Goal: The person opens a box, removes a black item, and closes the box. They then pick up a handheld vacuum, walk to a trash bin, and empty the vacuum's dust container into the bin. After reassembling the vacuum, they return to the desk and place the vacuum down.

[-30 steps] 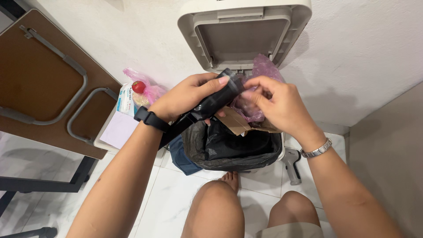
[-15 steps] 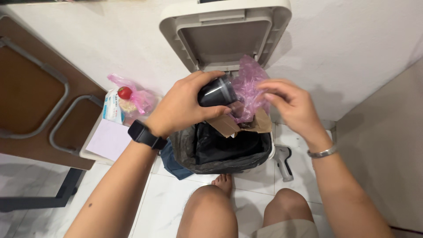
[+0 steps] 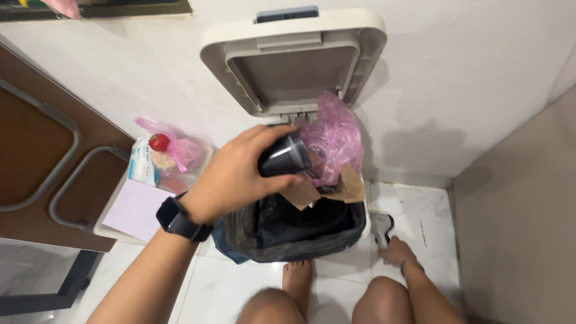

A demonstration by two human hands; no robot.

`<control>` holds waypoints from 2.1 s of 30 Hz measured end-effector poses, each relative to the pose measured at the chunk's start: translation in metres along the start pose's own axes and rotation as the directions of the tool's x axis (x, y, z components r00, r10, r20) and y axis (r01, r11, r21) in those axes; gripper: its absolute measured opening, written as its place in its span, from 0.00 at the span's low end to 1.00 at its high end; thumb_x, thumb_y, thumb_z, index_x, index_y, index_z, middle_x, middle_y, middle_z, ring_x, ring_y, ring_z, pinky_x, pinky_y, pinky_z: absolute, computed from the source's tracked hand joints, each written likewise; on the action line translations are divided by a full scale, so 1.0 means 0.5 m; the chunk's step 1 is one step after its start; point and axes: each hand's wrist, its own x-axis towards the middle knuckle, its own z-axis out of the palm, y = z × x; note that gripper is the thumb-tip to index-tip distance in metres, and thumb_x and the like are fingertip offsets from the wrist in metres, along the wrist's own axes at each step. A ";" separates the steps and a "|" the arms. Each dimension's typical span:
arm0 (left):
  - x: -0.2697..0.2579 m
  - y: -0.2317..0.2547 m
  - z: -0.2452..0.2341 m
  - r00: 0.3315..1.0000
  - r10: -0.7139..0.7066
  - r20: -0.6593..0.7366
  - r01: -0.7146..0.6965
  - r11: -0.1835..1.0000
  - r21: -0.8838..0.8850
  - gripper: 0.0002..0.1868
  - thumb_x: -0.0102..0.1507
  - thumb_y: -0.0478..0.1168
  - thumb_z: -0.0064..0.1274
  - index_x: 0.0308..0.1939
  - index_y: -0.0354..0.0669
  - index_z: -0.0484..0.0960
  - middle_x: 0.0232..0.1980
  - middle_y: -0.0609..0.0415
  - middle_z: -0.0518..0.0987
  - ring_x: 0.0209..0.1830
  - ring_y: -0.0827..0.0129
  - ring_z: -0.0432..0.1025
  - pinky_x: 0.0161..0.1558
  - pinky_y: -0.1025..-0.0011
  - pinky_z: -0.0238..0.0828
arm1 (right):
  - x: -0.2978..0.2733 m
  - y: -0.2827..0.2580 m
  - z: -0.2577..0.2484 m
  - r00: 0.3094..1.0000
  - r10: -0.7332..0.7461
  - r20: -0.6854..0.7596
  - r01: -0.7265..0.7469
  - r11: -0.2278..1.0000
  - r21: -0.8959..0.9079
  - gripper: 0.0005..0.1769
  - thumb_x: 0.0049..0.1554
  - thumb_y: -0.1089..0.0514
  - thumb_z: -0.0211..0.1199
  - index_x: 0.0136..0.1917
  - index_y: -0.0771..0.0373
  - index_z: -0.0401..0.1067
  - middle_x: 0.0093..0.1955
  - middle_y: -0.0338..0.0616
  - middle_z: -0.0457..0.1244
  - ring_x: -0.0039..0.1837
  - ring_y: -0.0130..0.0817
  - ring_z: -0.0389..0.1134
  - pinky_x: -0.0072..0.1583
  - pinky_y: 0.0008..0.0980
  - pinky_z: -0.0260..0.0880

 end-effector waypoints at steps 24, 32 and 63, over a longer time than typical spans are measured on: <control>0.076 0.054 0.004 0.999 -0.018 0.035 0.025 0.972 -0.233 0.37 0.54 0.60 0.65 0.59 0.39 0.81 0.47 0.44 0.86 0.45 0.60 0.83 0.48 0.67 0.77 | -0.649 -0.470 -0.450 0.541 -0.711 -0.448 0.840 0.431 0.330 0.44 0.43 0.68 0.64 0.74 0.69 0.60 0.48 0.42 0.67 0.41 0.25 0.67 0.40 0.29 0.71; 0.074 0.025 0.000 0.995 -0.054 0.084 0.074 0.964 -0.256 0.38 0.57 0.60 0.62 0.61 0.37 0.79 0.47 0.44 0.86 0.45 0.62 0.83 0.48 0.67 0.78 | -0.636 -0.497 -0.445 0.536 -0.728 -0.428 0.842 0.500 0.204 0.48 0.42 0.66 0.65 0.76 0.70 0.57 0.50 0.43 0.68 0.39 0.24 0.67 0.36 0.28 0.70; 0.066 0.049 0.017 0.946 -0.274 0.174 0.239 0.950 0.199 0.34 0.47 0.51 0.69 0.53 0.42 0.77 0.37 0.41 0.83 0.40 0.45 0.79 0.44 0.55 0.77 | -0.713 -0.556 -0.423 0.636 -0.700 -0.325 0.764 0.630 0.138 0.31 0.45 0.54 0.74 0.57 0.70 0.68 0.31 0.45 0.67 0.29 0.29 0.72 0.31 0.30 0.72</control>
